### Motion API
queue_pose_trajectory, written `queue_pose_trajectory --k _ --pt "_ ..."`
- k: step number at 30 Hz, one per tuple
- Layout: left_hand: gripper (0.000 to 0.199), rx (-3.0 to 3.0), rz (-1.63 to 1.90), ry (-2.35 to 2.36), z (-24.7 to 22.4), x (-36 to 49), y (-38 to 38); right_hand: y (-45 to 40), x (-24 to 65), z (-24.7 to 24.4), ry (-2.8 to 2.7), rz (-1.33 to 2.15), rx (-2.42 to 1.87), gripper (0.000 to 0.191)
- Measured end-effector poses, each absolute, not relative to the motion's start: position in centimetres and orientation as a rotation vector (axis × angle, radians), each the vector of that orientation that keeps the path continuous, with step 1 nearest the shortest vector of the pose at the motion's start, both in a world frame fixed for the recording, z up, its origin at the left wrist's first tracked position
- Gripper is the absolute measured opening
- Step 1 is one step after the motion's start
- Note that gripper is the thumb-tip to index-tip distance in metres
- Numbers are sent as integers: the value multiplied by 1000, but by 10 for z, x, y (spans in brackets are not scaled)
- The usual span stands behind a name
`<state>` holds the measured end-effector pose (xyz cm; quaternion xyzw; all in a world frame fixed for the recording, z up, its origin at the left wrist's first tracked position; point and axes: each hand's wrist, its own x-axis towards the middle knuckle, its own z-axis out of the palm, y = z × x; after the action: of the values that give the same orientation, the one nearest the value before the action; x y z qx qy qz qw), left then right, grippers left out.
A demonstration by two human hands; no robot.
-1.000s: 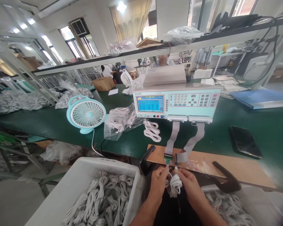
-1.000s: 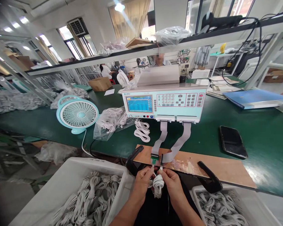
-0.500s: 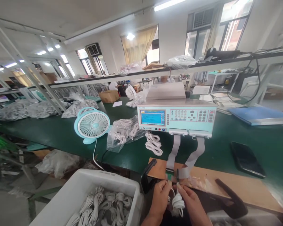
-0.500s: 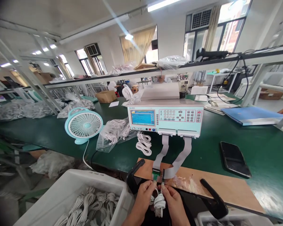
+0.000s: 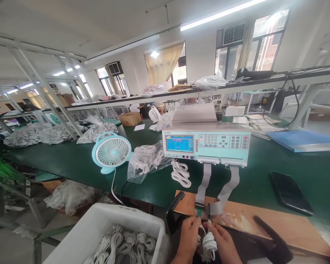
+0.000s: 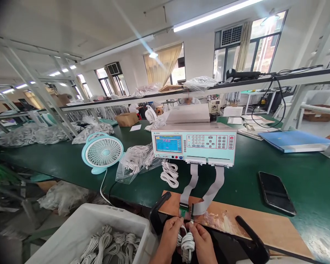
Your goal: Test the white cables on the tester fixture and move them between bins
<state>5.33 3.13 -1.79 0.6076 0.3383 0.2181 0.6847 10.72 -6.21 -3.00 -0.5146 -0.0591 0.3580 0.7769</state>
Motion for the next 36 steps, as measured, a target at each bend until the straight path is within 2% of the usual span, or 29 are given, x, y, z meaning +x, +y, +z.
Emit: queue_pose_trajectory --k 17,20,24,29,33,36 --pt "45 1383 443 733 -18 48 29 -69 94 -30 -168 698 -1222 45" --pt "45 1407 402 761 -19 49 30 -79 82 -24 -223 666 -1271 41" --pt "46 1347 377 779 -22 50 32 -96 77 -10 -404 671 -1328 25" --pt "45 1265 331 773 -15 47 30 -106 90 2 -755 611 -1431 24" --pt "41 1244 366 767 -12 45 27 -98 102 1 -572 662 -1447 25" --pt "40 1257 385 778 -12 45 26 -87 107 -6 -365 648 -1429 35"
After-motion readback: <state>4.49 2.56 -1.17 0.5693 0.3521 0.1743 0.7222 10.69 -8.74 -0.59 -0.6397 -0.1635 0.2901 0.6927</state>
